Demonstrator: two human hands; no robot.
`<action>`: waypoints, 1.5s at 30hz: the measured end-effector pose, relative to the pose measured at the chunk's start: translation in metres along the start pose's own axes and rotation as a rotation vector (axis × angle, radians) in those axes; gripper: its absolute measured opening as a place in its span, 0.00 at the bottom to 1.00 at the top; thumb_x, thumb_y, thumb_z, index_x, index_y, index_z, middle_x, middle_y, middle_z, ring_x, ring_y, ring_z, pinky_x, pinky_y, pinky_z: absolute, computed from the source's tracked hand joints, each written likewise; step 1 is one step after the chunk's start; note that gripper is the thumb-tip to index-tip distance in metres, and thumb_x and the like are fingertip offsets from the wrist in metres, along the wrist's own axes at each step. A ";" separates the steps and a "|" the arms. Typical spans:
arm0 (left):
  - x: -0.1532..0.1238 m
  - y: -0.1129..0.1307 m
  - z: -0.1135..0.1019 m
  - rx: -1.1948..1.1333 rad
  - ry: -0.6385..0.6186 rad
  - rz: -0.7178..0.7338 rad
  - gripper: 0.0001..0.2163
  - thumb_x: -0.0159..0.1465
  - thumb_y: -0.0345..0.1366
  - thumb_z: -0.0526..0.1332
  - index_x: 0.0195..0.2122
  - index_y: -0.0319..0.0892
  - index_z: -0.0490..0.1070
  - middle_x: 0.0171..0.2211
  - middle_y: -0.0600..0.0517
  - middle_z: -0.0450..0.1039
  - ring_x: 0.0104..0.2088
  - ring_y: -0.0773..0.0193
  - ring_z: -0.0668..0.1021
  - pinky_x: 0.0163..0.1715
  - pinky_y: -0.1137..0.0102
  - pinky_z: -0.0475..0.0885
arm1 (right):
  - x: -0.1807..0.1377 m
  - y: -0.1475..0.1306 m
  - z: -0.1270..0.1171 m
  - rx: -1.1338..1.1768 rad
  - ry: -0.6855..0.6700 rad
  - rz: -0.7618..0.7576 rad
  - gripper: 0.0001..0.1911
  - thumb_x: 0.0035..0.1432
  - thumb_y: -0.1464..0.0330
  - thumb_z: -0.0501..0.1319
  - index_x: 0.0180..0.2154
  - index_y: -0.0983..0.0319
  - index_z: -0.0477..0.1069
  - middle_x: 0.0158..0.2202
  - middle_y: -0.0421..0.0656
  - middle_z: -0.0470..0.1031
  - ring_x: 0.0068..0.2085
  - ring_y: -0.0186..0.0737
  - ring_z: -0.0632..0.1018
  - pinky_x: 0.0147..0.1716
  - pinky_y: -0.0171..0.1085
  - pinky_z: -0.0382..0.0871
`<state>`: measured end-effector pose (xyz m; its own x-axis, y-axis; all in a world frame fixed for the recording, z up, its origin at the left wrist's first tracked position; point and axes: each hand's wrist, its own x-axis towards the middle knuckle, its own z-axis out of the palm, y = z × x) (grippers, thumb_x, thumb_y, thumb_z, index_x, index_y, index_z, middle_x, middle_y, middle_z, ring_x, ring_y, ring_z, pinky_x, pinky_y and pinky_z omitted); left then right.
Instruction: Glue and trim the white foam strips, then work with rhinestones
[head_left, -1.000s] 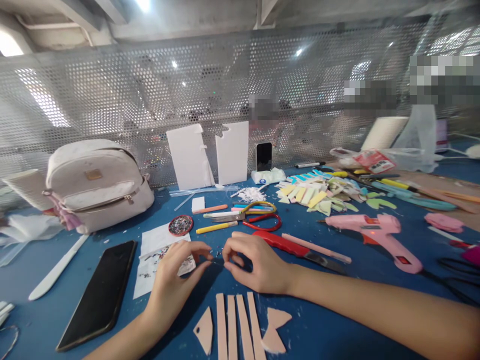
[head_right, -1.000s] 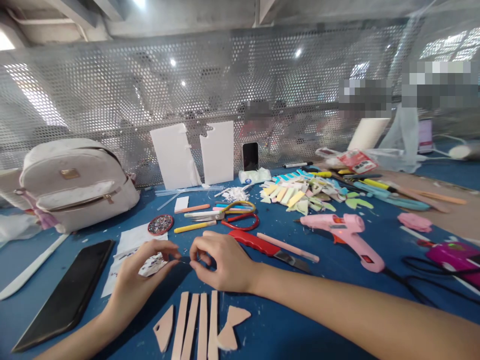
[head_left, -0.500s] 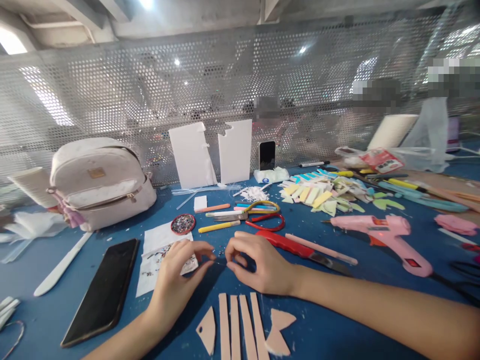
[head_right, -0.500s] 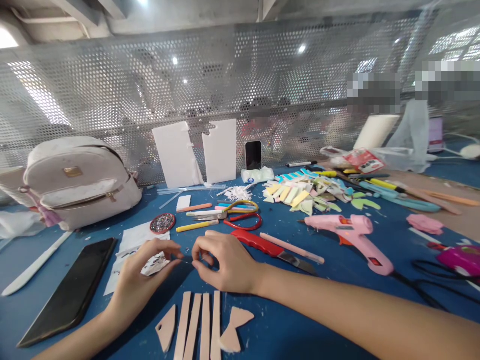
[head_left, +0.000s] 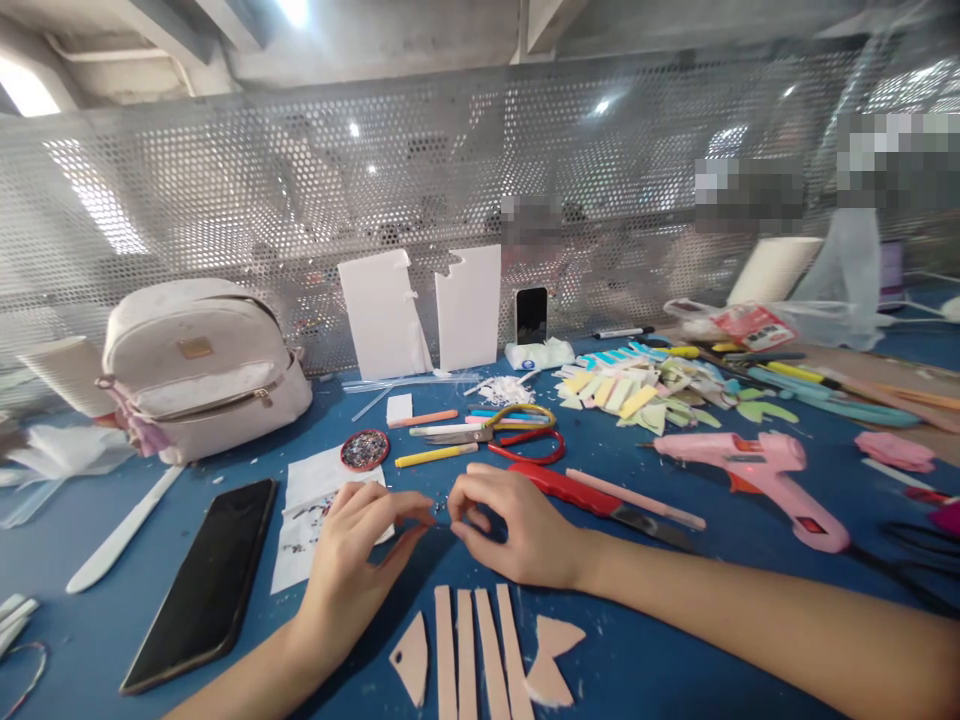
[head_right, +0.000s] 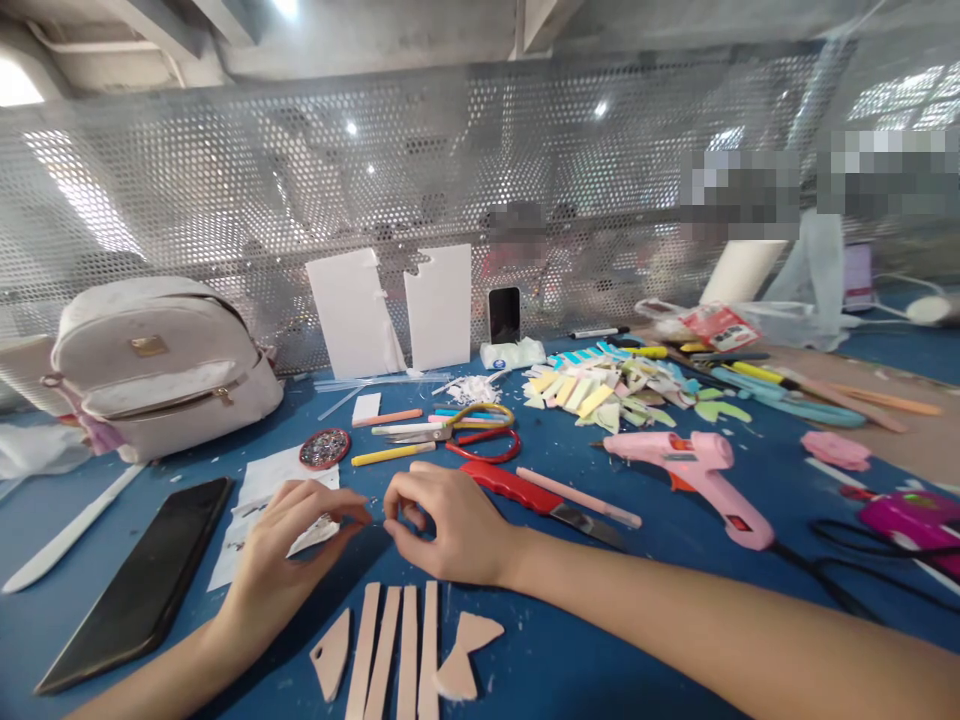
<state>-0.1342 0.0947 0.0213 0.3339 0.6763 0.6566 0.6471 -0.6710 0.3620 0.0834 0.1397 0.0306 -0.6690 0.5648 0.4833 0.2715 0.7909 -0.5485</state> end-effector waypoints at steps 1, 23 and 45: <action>0.000 0.000 0.000 0.006 -0.001 0.006 0.11 0.66 0.27 0.62 0.46 0.49 0.70 0.35 0.56 0.79 0.33 0.62 0.76 0.37 0.66 0.66 | 0.000 0.000 0.000 -0.001 0.004 -0.001 0.03 0.56 0.75 0.59 0.32 0.61 0.66 0.24 0.36 0.62 0.29 0.35 0.67 0.29 0.34 0.57; -0.001 0.004 0.008 -0.288 -0.035 -0.227 0.06 0.65 0.29 0.63 0.40 0.48 0.72 0.32 0.58 0.76 0.33 0.67 0.77 0.35 0.73 0.70 | 0.001 0.004 0.004 -0.014 -0.031 -0.009 0.05 0.62 0.71 0.61 0.41 0.61 0.70 0.26 0.36 0.65 0.31 0.36 0.68 0.31 0.34 0.58; -0.008 0.015 0.009 -0.329 -0.040 -0.218 0.08 0.66 0.30 0.59 0.42 0.51 0.69 0.29 0.61 0.72 0.30 0.71 0.76 0.32 0.78 0.70 | -0.001 0.002 0.003 0.200 0.093 0.096 0.05 0.57 0.74 0.57 0.34 0.60 0.62 0.27 0.35 0.62 0.26 0.31 0.64 0.27 0.32 0.56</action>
<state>-0.1211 0.0819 0.0156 0.2440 0.8206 0.5168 0.4537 -0.5676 0.6870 0.0827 0.1399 0.0273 -0.5780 0.6614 0.4780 0.1817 0.6754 -0.7147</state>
